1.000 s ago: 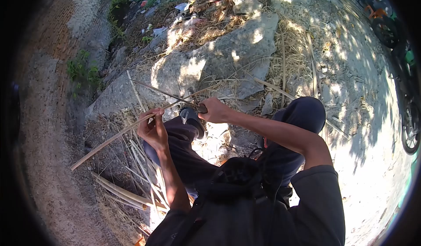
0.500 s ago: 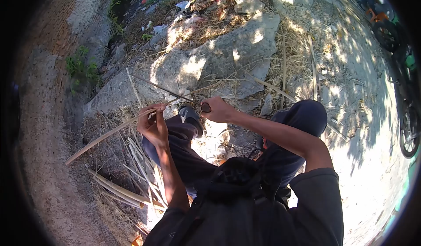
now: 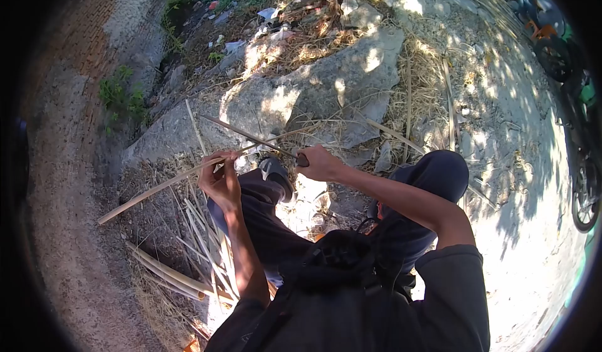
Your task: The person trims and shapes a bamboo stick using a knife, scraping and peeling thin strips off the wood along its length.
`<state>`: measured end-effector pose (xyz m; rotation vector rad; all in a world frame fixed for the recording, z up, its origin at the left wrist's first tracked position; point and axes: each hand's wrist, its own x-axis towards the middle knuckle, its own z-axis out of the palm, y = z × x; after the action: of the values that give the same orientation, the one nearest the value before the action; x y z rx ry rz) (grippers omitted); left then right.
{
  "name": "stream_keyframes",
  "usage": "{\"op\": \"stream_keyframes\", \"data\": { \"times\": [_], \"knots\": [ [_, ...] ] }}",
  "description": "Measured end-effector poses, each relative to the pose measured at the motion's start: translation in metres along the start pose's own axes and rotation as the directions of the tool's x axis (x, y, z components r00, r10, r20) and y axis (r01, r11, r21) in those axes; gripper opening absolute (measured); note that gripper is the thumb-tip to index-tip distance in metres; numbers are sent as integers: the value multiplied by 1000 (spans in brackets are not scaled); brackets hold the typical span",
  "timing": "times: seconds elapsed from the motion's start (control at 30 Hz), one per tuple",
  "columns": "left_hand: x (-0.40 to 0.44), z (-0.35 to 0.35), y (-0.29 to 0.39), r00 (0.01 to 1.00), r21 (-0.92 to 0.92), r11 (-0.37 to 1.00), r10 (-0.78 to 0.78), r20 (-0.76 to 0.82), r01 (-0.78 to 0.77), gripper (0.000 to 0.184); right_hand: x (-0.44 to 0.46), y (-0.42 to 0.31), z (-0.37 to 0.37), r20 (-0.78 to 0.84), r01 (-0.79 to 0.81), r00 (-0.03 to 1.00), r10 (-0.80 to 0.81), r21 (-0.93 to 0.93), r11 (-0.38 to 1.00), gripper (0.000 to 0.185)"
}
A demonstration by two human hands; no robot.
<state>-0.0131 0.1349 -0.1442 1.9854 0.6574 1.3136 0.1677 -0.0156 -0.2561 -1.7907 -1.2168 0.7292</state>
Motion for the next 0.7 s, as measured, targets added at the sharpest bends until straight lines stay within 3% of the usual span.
{"op": "stream_keyframes", "data": {
  "times": [0.03,0.1,0.17,0.3,0.4,0.47,0.57,0.63,0.67,0.7],
  "knots": [
    [1,1,-1,1000,-6,1000,24,-1,-24,5,-2,-2,3,-24,77,997,-75,92,993,25],
    [-3,-4,-1,999,-3,999,42,4,-42,5,-4,33,12,-73,44,997,-38,76,996,25],
    [-1,-3,-2,1000,-5,1000,17,10,-17,6,4,96,14,61,-256,964,260,-74,964,26],
    [-3,-4,2,1000,18,1000,10,-7,-10,5,5,103,-5,16,-270,962,274,-130,954,24],
    [3,-2,-2,1000,23,1000,2,-8,-2,4,8,68,-4,13,-240,969,247,-176,955,25],
    [8,0,-5,1000,18,1000,-23,-16,24,4,-2,51,7,-10,-73,997,72,-70,995,23],
    [12,-1,-12,997,-32,999,-42,-63,40,5,-11,38,9,-32,59,998,-60,-9,998,22],
    [12,-1,-14,996,7,998,-58,-62,59,5,-13,72,11,-54,65,996,-65,0,998,22],
    [13,-1,-12,997,31,998,-50,-56,51,6,-13,93,4,32,-174,984,175,-13,985,24],
    [15,0,-10,997,28,999,-44,-56,45,6,-11,110,-4,109,-397,910,400,-47,916,26]
  ]
}}
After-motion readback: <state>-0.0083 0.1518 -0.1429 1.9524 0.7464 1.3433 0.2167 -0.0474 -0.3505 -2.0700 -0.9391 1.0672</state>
